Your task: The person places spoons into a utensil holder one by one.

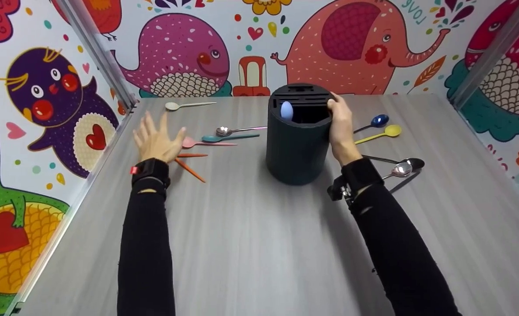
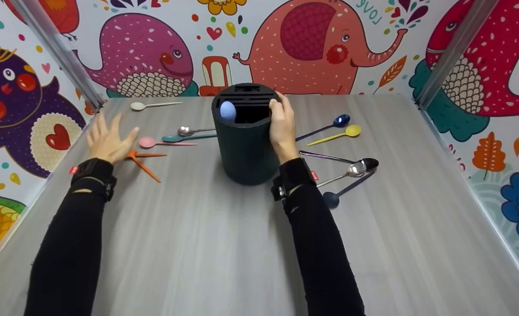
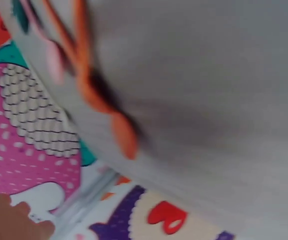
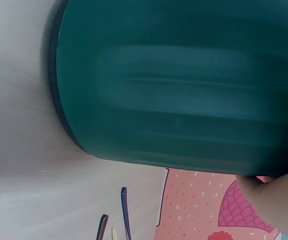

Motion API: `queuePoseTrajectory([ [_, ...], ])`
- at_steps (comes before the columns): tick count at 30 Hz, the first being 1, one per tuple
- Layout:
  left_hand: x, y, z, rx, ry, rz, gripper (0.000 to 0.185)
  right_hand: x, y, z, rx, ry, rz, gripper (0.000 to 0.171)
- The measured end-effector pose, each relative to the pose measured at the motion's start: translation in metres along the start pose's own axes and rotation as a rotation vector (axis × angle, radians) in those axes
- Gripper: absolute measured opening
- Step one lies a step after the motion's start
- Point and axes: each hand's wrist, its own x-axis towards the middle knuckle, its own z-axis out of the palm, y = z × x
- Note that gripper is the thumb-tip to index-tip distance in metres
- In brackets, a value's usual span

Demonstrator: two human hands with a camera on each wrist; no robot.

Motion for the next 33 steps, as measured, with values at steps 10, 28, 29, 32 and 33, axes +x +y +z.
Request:
queuePoseTrajectory([
  [10, -0.003, -0.016, 0.030, 0.019, -0.193, -0.234, 0.077, 0.002, -0.001, 0.003, 0.002, 0.001, -0.006, 0.050],
  [28, -0.010, -0.003, 0.039, 0.236, -0.232, -0.146, 0.027, 0.002, -0.002, 0.000, -0.009, 0.006, -0.002, 0.050],
  [29, -0.010, -0.003, 0.038, 0.206, -0.216, -0.153, 0.026, 0.001, -0.002, 0.001, -0.011, 0.006, 0.001, 0.050],
  [32, -0.009, -0.003, 0.035, 0.125, -0.184, -0.164, 0.028, 0.001, -0.001, 0.001, -0.014, 0.007, 0.008, 0.050],
  [33, -0.009, -0.003, 0.033, 0.104, -0.180, -0.167, 0.030, 0.001, -0.001, 0.001, -0.014, 0.007, 0.011, 0.050],
])
